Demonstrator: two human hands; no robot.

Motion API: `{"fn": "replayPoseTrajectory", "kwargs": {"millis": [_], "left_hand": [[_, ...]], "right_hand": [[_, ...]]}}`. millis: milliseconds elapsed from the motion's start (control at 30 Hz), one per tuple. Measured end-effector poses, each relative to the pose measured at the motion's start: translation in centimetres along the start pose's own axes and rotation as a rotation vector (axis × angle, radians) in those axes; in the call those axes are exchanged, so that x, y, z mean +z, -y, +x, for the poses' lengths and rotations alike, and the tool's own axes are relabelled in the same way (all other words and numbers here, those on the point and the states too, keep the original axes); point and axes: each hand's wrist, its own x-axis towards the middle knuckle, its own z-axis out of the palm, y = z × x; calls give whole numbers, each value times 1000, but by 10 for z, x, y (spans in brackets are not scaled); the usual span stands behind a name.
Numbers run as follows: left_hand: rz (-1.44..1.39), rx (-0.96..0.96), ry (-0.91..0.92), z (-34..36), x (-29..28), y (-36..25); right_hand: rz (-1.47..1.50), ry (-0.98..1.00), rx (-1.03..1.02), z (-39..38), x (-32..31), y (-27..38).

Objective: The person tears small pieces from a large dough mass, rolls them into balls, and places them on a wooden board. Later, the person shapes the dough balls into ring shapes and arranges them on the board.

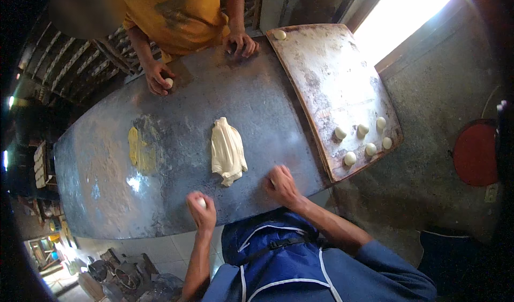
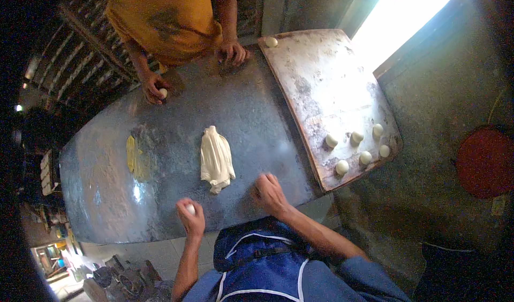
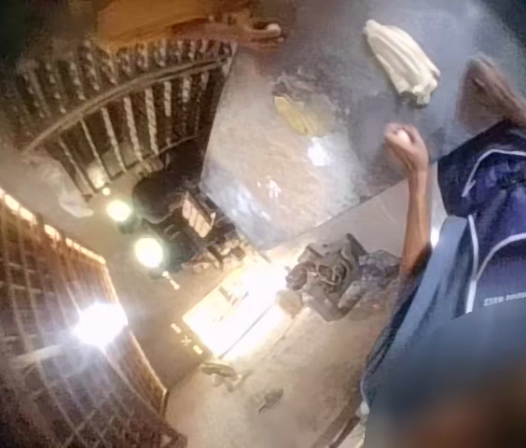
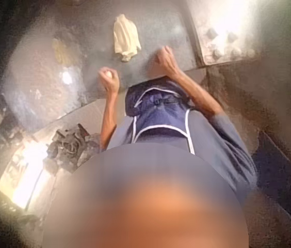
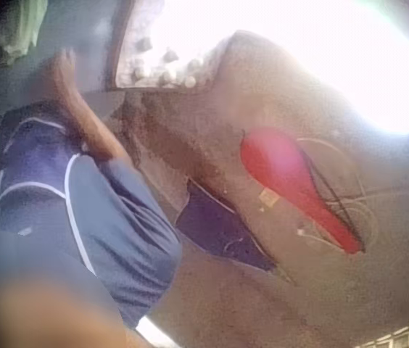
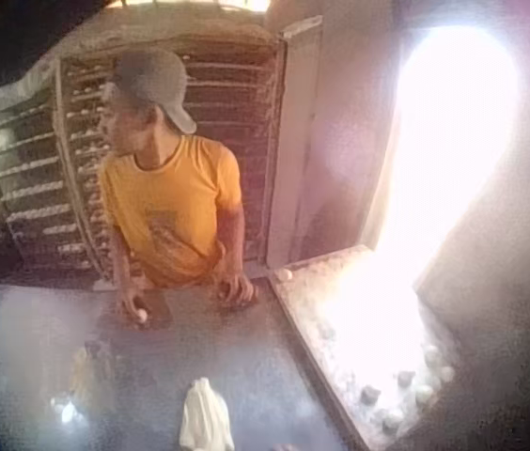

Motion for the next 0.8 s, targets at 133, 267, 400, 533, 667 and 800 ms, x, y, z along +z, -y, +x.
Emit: {"fn": "replayPoseTrajectory", "kwargs": {"millis": [133, 267, 400, 533, 667, 800], "left_hand": [[183, -15, 5, 10, -34, 40], [36, -273, 33, -17, -18, 24], [183, 140, 384, 13, -73, -19], [215, 250, 961, 62, -86, -44], [-108, 496, 1005, 99, -5, -182], [-498, 822, 704, 130, 142, -364]], "right_hand": [[-144, -50, 0, 2, -44, -30], [-137, -199, -44, -4, -5, 13], [-168, -95, -68, -24, -59, -27], [-205, -80, -66, -26, -83, -1], [244, 387, 156, -51, -123, -12], [309, -163, 382, -76, -232, -47]]}}
